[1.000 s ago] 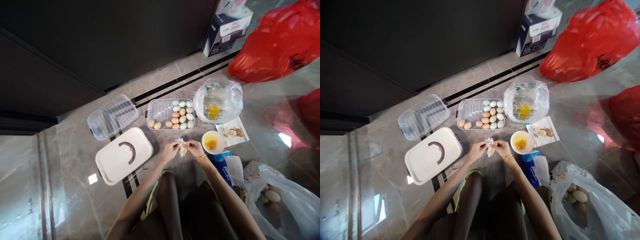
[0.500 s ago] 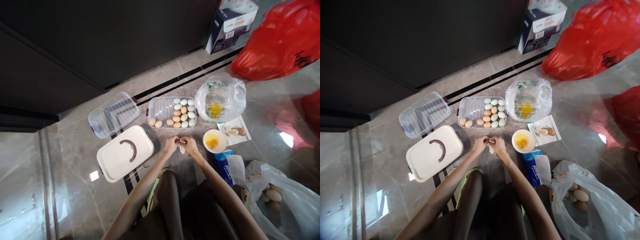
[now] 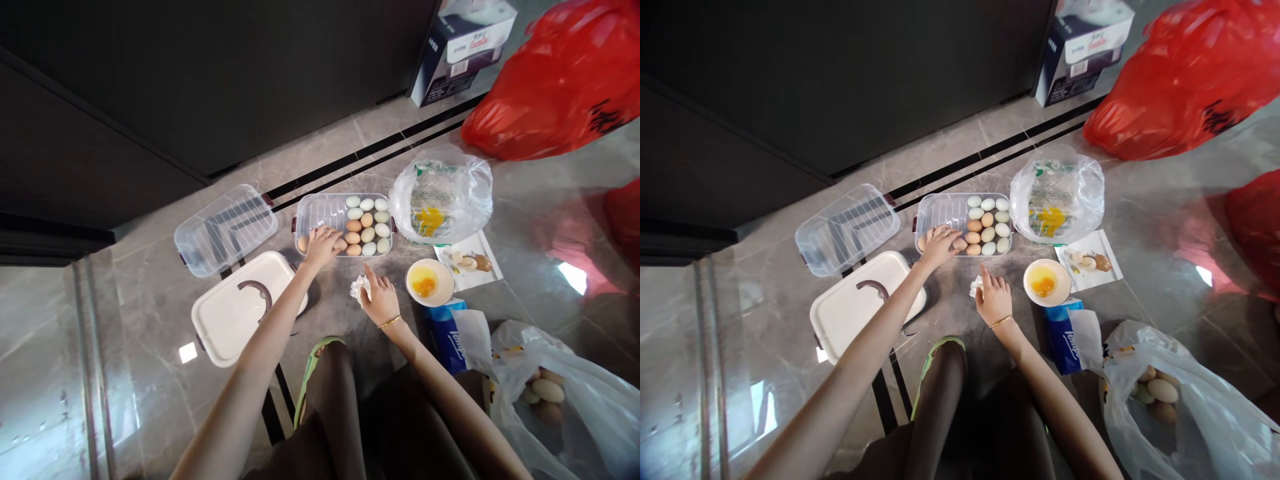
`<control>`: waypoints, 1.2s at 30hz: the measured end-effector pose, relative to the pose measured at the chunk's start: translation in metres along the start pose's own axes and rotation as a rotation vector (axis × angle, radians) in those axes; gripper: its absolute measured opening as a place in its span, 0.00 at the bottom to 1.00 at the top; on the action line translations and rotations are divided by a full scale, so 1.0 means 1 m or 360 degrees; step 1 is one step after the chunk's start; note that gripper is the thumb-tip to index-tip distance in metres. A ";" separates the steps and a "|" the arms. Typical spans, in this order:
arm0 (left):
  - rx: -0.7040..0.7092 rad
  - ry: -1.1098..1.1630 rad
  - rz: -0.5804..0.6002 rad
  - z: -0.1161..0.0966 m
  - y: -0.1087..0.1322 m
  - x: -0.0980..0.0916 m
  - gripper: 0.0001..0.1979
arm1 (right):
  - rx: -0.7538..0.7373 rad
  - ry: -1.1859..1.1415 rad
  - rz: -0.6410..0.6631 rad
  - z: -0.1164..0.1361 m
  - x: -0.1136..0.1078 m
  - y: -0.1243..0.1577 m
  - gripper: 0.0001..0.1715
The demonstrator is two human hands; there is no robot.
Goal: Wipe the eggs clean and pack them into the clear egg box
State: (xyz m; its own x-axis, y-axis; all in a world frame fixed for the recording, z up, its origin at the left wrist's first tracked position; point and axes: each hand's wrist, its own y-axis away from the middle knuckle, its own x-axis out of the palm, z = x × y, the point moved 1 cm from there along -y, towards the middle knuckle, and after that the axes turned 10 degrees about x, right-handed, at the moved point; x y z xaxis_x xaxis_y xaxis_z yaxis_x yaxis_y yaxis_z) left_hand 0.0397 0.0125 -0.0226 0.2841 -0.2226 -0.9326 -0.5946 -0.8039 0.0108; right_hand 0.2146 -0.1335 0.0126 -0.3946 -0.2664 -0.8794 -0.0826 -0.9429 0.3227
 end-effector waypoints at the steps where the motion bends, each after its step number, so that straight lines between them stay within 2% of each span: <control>1: 0.0051 -0.0030 0.0049 0.004 -0.003 0.002 0.19 | -0.0012 -0.0069 -0.0018 -0.001 -0.001 0.000 0.33; 4: 0.0169 -0.0091 0.0108 0.008 -0.005 0.003 0.13 | -0.0060 -0.0374 -0.0087 -0.005 -0.001 -0.002 0.28; 6: 0.0178 -0.0087 0.0033 0.003 0.001 -0.003 0.13 | -0.0020 -0.0763 -0.0102 -0.008 -0.001 -0.006 0.23; 8: 0.0162 -0.0046 -0.0150 -0.011 0.011 -0.014 0.14 | 0.0113 -0.1259 -0.0045 -0.008 -0.002 -0.010 0.22; 10: 0.0178 0.0007 -0.0371 -0.033 0.023 -0.028 0.14 | 0.0233 -0.1694 0.0016 -0.005 -0.009 -0.013 0.25; 12: 0.0264 0.0034 -0.0573 -0.058 0.035 -0.042 0.13 | 0.0190 -0.1964 0.0051 0.002 -0.022 -0.012 0.32; 14: 0.0413 0.0039 -0.0827 -0.082 0.045 -0.052 0.11 | 0.0028 -0.2104 0.0056 0.011 -0.038 -0.007 0.35; 16: 0.0547 0.0061 -0.1095 -0.099 0.052 -0.058 0.09 | -0.0085 -0.2107 -0.0036 0.017 -0.055 0.001 0.31; 18: 0.0588 0.0103 -0.1252 -0.109 0.056 -0.058 0.08 | -0.0105 -0.1998 -0.0219 0.021 -0.068 0.011 0.25; 20: 0.0503 0.0160 -0.1218 -0.114 0.058 -0.056 0.09 | -0.0110 -0.1855 -0.0405 0.023 -0.076 0.020 0.23; 22: 0.0358 0.0266 -0.1100 -0.120 0.057 -0.056 0.13 | -0.0154 -0.1744 -0.0564 0.024 -0.082 0.027 0.25; 25: 0.0128 0.0666 -0.1068 -0.135 0.053 -0.063 0.20 | -0.0215 -0.1616 -0.0739 0.025 -0.088 0.034 0.31; 28: -0.0096 0.1445 -0.1062 -0.151 0.047 -0.069 0.25 | -0.0267 -0.1580 -0.0784 0.024 -0.091 0.036 0.35; 31: -0.0237 0.2089 -0.0970 -0.158 0.045 -0.067 0.26 | -0.0374 -0.1590 -0.0780 0.019 -0.092 0.034 0.35; 33: -0.0249 0.2316 -0.0933 -0.159 0.047 -0.063 0.26 | -0.0450 -0.1612 -0.0743 0.015 -0.093 0.033 0.36; 36: -0.0216 0.2449 -0.0828 -0.159 0.049 -0.060 0.28 | -0.0548 -0.1635 -0.0637 0.010 -0.097 0.032 0.40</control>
State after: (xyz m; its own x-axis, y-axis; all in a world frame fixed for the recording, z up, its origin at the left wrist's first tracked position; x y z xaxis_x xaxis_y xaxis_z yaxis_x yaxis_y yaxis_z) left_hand 0.1128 -0.1013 0.0909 0.9120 -0.1695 0.3736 -0.1566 -0.9855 -0.0647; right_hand 0.2404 -0.1362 0.1115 -0.9681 0.2031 -0.1469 -0.1782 -0.9698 -0.1663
